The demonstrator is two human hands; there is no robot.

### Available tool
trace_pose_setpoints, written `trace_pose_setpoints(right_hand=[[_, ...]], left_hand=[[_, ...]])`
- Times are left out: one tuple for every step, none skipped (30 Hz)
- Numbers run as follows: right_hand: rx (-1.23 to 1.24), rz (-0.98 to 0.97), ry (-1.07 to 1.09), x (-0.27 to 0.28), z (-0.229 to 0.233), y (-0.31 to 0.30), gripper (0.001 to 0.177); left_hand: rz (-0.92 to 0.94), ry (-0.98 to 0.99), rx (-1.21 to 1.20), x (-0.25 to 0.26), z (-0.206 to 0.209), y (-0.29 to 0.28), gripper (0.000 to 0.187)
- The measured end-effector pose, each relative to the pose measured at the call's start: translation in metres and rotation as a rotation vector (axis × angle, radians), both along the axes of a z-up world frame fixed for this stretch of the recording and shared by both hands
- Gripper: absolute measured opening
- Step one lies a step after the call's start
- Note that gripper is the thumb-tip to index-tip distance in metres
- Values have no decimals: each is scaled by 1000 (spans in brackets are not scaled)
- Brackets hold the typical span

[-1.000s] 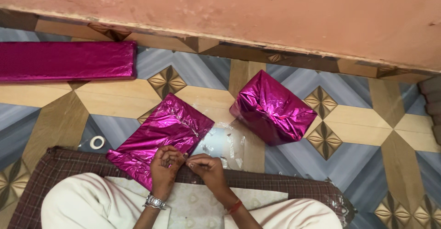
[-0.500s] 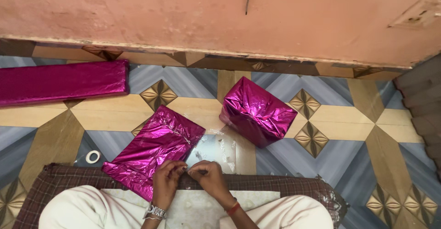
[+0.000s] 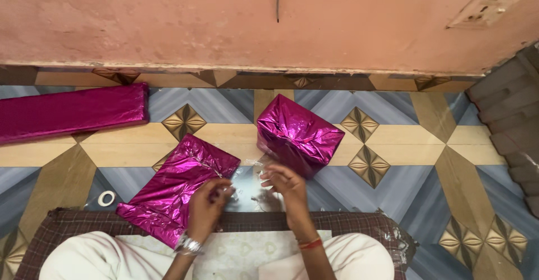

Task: The person sits on a mat and wraps rectangular boxes with shiny pink wrapping paper. They fold the paper edges, smooth the surface, and secure the folds with clear tape. The wrapped boxes are placed on the floor beside them.

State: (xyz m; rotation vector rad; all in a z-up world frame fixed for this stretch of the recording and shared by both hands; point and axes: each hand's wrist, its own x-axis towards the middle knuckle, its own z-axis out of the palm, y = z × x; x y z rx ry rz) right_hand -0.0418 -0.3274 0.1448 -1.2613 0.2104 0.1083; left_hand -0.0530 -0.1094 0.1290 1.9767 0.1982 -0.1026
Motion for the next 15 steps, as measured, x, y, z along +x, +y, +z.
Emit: trace_pose_setpoints(right_hand=[[96,-14,-28,0,6,-8,31],[184,-32,-56,0,11,-16,33],[272,-44,-85,1,16,-23,37],[360,-57,-114,2,20,-29,41],[379,-73,-120,2,23,-33,43],[397,-90,-126,3,25,-38,45],[415,-109,-130,4,26,-41,47],[419,-110,-117,5,26,-44,48],[423,-112,-104,7,25,-48,49],[427,-114,-91,8,25,-51,49],[434,-114,-99,9,24,-53,49],[440,-114,-106,11,23,-55,49],[447,-114,-111,11,21,-58,49],[456,-109,-116,12,20,-59,50],[465,-103,-122,12,19,-61,50]], left_hand=[[-48,-124,13,6,10,-13,22],[-97,-248,26,12,19,-25,22],[-140,-374,40,19,28,-37,22],[-159,-411,19,26,37,-51,22],[-179,-448,0,34,45,-63,23],[-204,-492,12,44,52,-74,23],[-231,-534,23,53,59,-84,24],[-259,-575,33,62,64,-93,24],[-284,-553,45,71,68,-101,28],[-309,-531,55,79,72,-108,32],[-335,-509,66,88,75,-114,36],[-388,-575,93,97,77,-119,43],[-442,-639,120,104,78,-123,51],[-497,-703,146,110,78,-126,60],[-538,-664,139,116,77,-129,59]])
